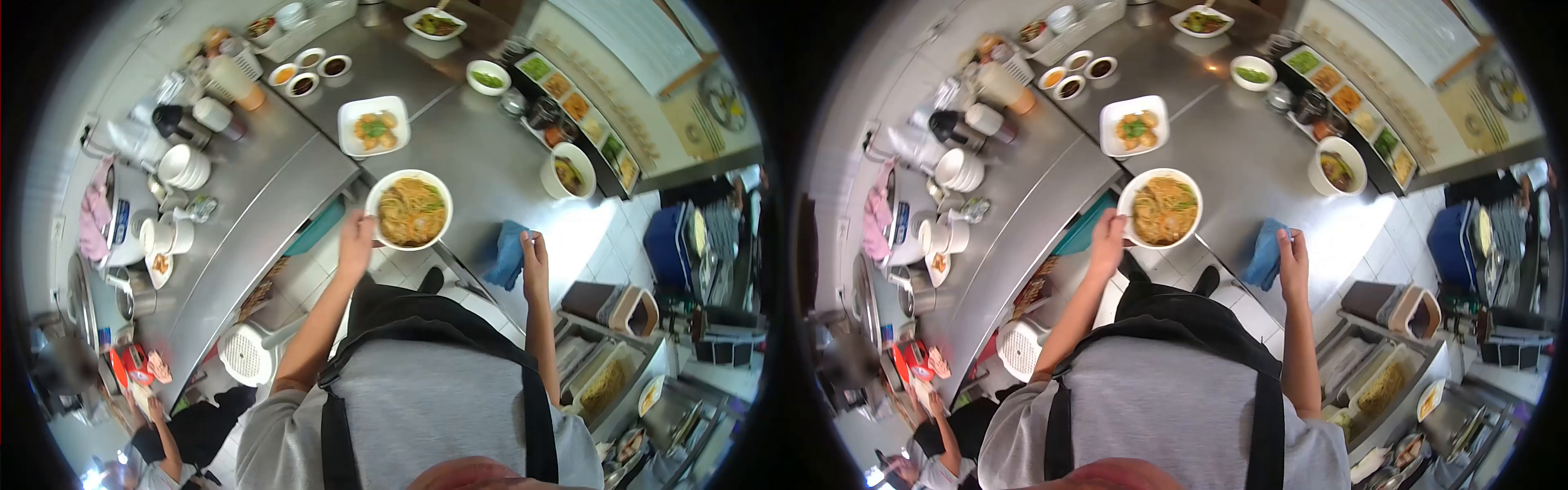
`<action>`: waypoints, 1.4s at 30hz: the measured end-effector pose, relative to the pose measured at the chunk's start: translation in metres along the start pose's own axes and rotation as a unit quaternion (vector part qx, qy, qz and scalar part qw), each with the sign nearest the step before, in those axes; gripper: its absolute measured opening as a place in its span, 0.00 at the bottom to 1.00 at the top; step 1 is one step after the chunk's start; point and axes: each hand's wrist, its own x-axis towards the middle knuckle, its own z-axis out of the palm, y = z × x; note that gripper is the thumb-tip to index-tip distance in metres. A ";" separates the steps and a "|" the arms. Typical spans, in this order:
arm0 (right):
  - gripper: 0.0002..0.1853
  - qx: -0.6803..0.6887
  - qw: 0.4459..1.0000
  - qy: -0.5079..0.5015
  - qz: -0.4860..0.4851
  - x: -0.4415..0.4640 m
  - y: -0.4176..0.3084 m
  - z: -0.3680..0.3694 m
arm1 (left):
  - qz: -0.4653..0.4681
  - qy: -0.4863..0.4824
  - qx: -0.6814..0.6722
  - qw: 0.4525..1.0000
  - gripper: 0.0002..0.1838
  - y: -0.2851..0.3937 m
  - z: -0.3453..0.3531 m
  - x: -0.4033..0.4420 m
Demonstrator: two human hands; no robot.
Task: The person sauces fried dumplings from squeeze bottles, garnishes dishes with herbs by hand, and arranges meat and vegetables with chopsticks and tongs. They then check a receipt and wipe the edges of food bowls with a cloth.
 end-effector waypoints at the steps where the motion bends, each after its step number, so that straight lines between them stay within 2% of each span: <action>1: 0.12 0.046 0.998 -0.024 0.026 -0.005 -0.010 0.023 | 0.019 0.044 0.034 0.998 0.11 -0.004 -0.032 0.004; 2: 0.12 0.079 0.994 -0.040 0.059 -0.003 -0.010 0.044 | 0.076 0.076 0.114 0.988 0.10 -0.025 -0.070 0.016; 6: 0.13 0.140 0.971 -0.092 0.170 0.000 -0.038 0.137 | 0.041 0.187 0.005 0.981 0.10 0.004 -0.156 0.009; 11: 0.13 0.080 0.962 -0.246 0.086 0.018 -0.067 0.255 | 0.038 0.282 -0.024 0.958 0.11 -0.010 -0.245 0.023; 12: 0.13 0.064 0.956 -0.278 0.065 0.017 -0.076 0.275 | 0.021 0.277 -0.014 0.961 0.12 -0.002 -0.255 0.023; 15: 0.13 -0.015 0.939 -0.343 0.034 0.001 -0.100 0.332 | 0.000 0.310 0.234 0.921 0.17 0.006 -0.287 0.023; 16: 0.13 -0.041 0.920 -0.387 0.037 -0.005 -0.108 0.346 | 0.072 0.343 0.307 0.885 0.21 0.031 -0.280 0.015; 18: 0.12 -0.096 0.876 -0.470 0.049 -0.020 -0.116 0.359 | 0.244 0.302 0.379 0.840 0.25 0.069 -0.264 0.010; 19: 0.12 -0.111 0.865 -0.488 0.029 -0.028 -0.117 0.366 | 0.273 0.224 0.339 0.872 0.22 0.084 -0.249 0.006; 20: 0.12 -0.125 0.853 -0.506 0.008 -0.036 -0.117 0.373 | 0.300 0.144 0.295 0.896 0.19 0.092 -0.236 0.005; 21: 0.12 -0.138 0.841 -0.523 -0.014 -0.042 -0.119 0.377 | 0.287 0.078 0.264 0.918 0.16 0.089 -0.232 0.011; 22: 0.12 -0.229 0.831 -0.498 -0.093 -0.044 -0.129 0.378 | 0.274 0.011 0.231 0.933 0.14 0.084 -0.229 0.017; 23: 0.12 -0.209 0.835 -0.504 -0.072 -0.041 -0.139 0.377 | 0.261 -0.058 0.196 0.943 0.11 0.079 -0.230 0.023; 25: 0.12 -0.171 0.840 -0.514 -0.030 -0.032 -0.158 0.373 | 0.277 -0.052 0.199 0.939 0.06 0.092 -0.237 0.025; 26: 0.12 -0.207 0.837 -0.503 -0.064 -0.029 -0.170 0.373 | 0.283 -0.048 0.200 0.937 0.03 0.096 -0.240 0.026; 29: 0.12 -0.127 0.904 -0.401 -0.081 -0.002 -0.181 0.385 | 0.346 0.076 0.252 0.901 0.04 0.093 -0.273 0.042; 31: 0.13 -0.161 0.886 -0.397 -0.179 0.036 -0.183 0.413 | 0.289 0.219 0.213 0.907 0.05 0.070 -0.304 0.058; 33: 0.13 -0.275 0.855 -0.343 -0.276 0.050 -0.175 0.461 | 0.249 0.294 0.224 0.895 0.08 0.061 -0.338 0.073; 35: 0.12 -0.404 0.777 -0.376 -0.304 0.069 -0.154 0.502 | 0.184 0.324 0.263 0.890 0.10 0.049 -0.351 0.090; 37: 0.11 -0.395 0.721 -0.409 -0.397 0.081 -0.127 0.539 | 0.131 0.320 0.303 0.888 0.12 0.045 -0.360 0.097; 39: 0.10 -0.367 0.734 -0.410 -0.398 0.061 -0.139 0.568 | 0.084 0.277 0.342 0.894 0.14 0.044 -0.366 0.101; 42: 0.13 -0.258 0.712 -0.467 -0.457 0.051 -0.135 0.605 | 0.059 0.283 0.307 0.907 0.13 0.034 -0.369 0.107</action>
